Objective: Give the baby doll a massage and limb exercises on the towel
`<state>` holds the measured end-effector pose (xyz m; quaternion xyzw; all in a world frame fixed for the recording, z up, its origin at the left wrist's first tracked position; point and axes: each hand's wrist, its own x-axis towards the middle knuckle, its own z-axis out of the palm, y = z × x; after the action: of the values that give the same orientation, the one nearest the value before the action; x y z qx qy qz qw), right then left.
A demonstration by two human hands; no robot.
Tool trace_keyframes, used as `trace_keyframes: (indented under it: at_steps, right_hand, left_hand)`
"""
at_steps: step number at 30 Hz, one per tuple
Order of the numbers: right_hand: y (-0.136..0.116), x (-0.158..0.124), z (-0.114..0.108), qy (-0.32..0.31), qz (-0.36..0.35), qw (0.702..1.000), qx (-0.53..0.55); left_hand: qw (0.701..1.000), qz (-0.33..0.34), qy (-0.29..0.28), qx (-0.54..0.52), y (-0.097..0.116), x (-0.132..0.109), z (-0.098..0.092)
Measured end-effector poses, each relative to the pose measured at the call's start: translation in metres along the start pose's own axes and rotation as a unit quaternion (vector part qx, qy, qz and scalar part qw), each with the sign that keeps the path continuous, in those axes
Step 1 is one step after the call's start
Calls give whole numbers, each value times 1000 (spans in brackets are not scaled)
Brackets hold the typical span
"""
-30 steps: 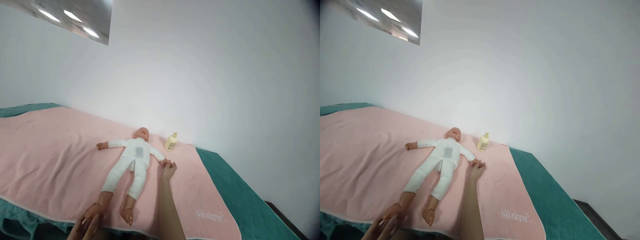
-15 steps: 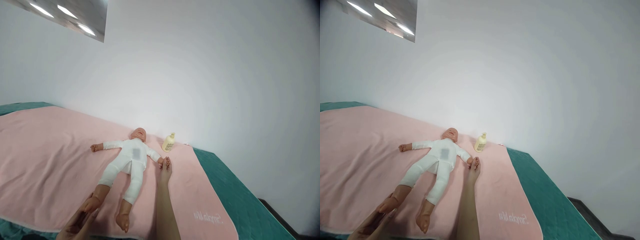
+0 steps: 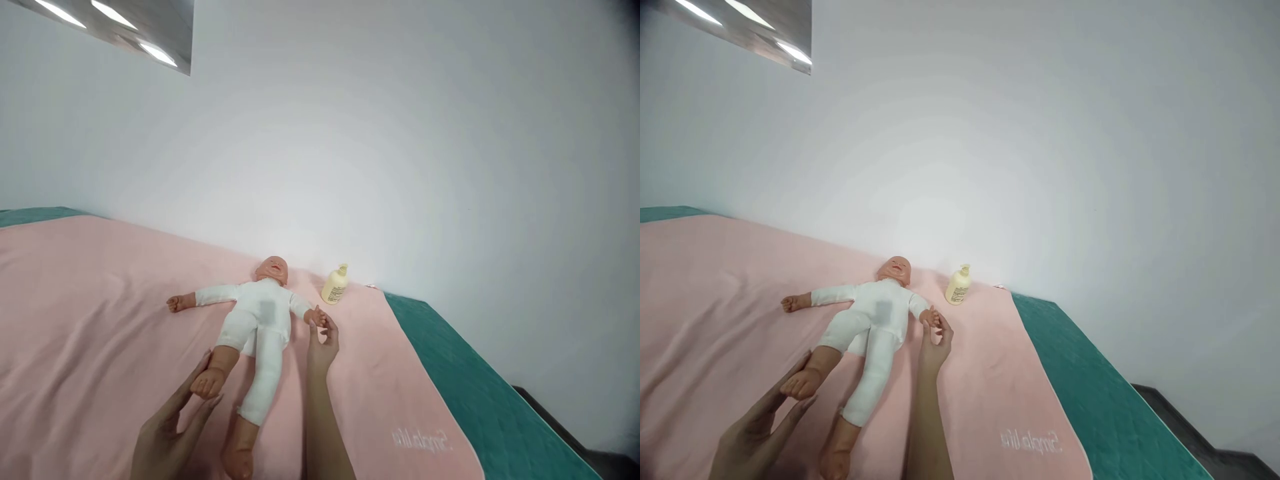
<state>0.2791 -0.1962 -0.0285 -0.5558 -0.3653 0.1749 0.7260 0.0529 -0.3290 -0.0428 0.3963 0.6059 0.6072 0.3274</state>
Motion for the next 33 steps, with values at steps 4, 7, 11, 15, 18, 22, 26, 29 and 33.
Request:
trace_keyframes:
  at_steps: [4, 7, 11, 15, 18, 22, 26, 29, 33]
  right_hand:
    - [3, -9, 15, -62, -96, 993, 14]
    - [4, -16, 24, -148, -143, 978, 33]
    - [4, -22, 29, -234, -188, 953, 27]
    - [2, -21, 30, -276, -228, 934, -15]
    - [2, -20, 30, -291, -251, 922, -43]
    - [5, -19, 30, -288, -292, 910, -64]
    - [9, -20, 30, -263, -326, 905, -76]
    - [11, -19, 27, -238, -315, 916, -73]
    - [8, -13, 17, -138, -162, 975, -57]
  left_hand:
    - [1000, -4, -6, -3, 8, 16, 14]
    - [999, 27, -13, -18, 17, 24, 25]
    - [996, 62, -28, -55, 17, 35, 41]
    - [992, 84, -49, -81, 10, 48, 54]
    - [993, 76, -54, -75, 9, 56, 59]
    - [992, 76, -67, -75, 10, 57, 62]
    - [992, 82, -75, -60, 13, 53, 59]
    - [995, 79, -67, -10, 18, 43, 48]
    - [991, 70, -8, 114, 18, 13, 21]
